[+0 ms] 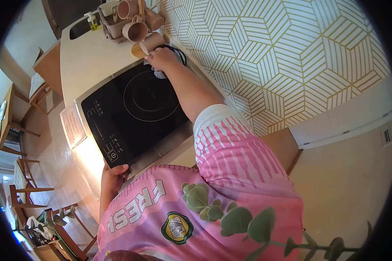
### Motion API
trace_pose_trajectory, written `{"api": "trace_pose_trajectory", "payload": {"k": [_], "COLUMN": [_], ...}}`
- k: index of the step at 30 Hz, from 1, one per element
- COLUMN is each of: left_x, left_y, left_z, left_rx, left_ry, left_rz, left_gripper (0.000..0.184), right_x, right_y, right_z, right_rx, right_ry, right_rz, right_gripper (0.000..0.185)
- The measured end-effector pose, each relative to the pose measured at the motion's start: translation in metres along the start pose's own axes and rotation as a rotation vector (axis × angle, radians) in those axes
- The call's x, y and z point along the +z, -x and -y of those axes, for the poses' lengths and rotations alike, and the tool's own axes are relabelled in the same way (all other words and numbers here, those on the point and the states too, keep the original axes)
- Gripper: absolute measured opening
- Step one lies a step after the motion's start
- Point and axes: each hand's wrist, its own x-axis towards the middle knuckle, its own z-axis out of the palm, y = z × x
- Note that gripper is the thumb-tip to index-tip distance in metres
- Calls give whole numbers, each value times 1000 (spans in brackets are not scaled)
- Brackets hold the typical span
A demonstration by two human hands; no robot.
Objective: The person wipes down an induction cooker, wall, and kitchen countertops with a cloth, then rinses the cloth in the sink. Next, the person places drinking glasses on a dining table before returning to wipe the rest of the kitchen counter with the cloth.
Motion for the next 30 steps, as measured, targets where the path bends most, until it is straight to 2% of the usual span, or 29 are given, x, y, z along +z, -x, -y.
{"api": "trace_pose_trajectory", "payload": {"k": [2, 3, 4, 5, 7, 8, 10, 11, 13, 14, 15, 16, 17, 18, 19, 20, 21, 23, 24, 25, 27, 28, 29, 30], "left_x": [5, 7, 8, 5, -4, -13, -9, 1, 33, 50, 68, 87, 102, 110, 119, 126, 132, 142, 151, 162, 182, 189, 196, 203], "left_y": [5, 8, 15, 19, 27, 25, 20, 20, 21, 19, 14, 7, 0, -11, -21, -26, -27, -26, -21, -14, 0, 1, 4, 8], "left_z": [-5, -9, -17, -18, -15, -19, -36, -53, -77, -87, -93, -93, -93, -96, -98, -98, -98, -99, -101, -104, -110, -113, -113, -114], "left_rx": [-2, -17, -49, -36, 513, 522, 825, 959, 1116, 1082, 1049, 1087, 1125, 1123, 910, 697, 696, 643, 687, 680, 757, 774, 781, 1003], "left_ry": [-13, -23, -263, -268, -953, -1058, -1236, -1294, -1328, -1267, -1203, -1096, -990, -983, -931, -875, -872, -712, -664, -667, -591, -765, -761, -1084], "left_rz": [-19, -47, -80, -84, -241, -278, -361, -360, -279, -199, -121, -102, -80, -79, 47, 173, 187, 367, 419, 438, 567, 527, 538, 510], "left_gripper": [65, 69, 79, 79, 92, 101, 84, 78, 66, 64, 62, 56, 50, 50, 44, 38, 38, 30, 26, 26, 28, 26, 26, 26], "right_x": [10, 14, 7, 1, -27, -46, -85, -93, -108, -116, -122, -127, -130, -133, -137, -145, -145, -141, -132, -122, -106, -98, -91, -87], "right_y": [0, 5, 9, 13, 35, 49, 84, 103, 136, 151, 165, 179, 191, 202, 212, 222, 231, 246, 255, 266, 285, 300, 314, 328], "right_z": [-24, -35, -37, -38, -23, -13, 11, 22, 44, 59, 77, 91, 102, 112, 118, 122, 122, 119, 108, 102, 93, 86, 83, 85], "right_rx": [-20, 100, 217, 212, 503, 505, 507, 521, 199, 206, 66, -73, -65, -45, -25, 114, 122, 322, 284, 295, 630, 797, 795, 789], "right_ry": [78, -70, -224, -229, -1317, -1320, -2425, -2427, -2599, -2594, -2607, -2614, -2609, -2648, -2686, -2600, -2596, -2562, -2364, -2366, -2338, -2250, -2244, -1950], "right_rz": [28, -82, -190, -203, -418, -417, -133, -127, 145, 154, 200, 244, 248, 294, 335, 303, 287, 218, 249, 226, 255, 154, 140, -265], "right_gripper": [40, 37, 35, 35, 32, 32, 33, 33, 34, 34, 31, 29, 29, 29, 28, 30, 30, 31, 34, 34, 36, 31, 31, 28]}}
